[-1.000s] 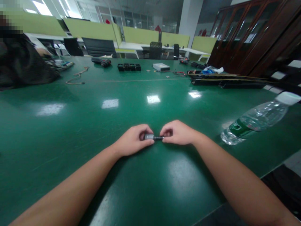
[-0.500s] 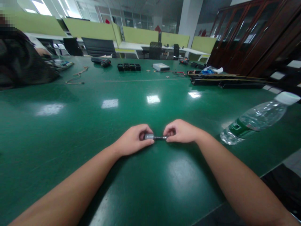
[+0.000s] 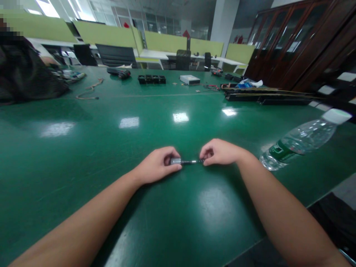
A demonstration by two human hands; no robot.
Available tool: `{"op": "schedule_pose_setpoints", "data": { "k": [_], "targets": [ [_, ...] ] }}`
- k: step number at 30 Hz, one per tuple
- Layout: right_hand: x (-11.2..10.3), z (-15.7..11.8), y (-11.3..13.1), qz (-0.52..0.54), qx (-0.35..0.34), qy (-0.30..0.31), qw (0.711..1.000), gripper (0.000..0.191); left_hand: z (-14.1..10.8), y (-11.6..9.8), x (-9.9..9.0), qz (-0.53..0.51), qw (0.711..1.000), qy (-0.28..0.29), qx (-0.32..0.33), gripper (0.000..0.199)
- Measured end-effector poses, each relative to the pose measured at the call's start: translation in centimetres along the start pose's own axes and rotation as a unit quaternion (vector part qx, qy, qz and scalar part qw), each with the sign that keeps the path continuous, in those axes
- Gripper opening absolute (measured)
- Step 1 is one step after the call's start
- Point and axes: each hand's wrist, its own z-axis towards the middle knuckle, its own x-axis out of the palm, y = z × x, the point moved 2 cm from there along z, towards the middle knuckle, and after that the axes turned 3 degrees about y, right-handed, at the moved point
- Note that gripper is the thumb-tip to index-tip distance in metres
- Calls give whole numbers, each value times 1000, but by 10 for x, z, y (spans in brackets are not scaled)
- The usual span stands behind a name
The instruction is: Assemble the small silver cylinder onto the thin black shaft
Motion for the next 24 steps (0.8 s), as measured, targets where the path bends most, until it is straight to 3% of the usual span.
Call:
{"op": "schedule_pose_setpoints", "data": {
  "k": [6,11,15,24],
  "targets": [
    [5,4,2,24,-10,-15,1000,24,0,-1,0,0,1000,-1,1,28],
    [30,21,14,54,-67,-82,993,21,0,2,1,-4,1000,-11,20,28],
    [44,30,20,15,-106,-143,984,18,0,5,1,-7,999,-34,37,27],
    [41,26,21,-32,-152,-160,975,18,1,3,0,-4,999,-38,19,27]
  ]
}}
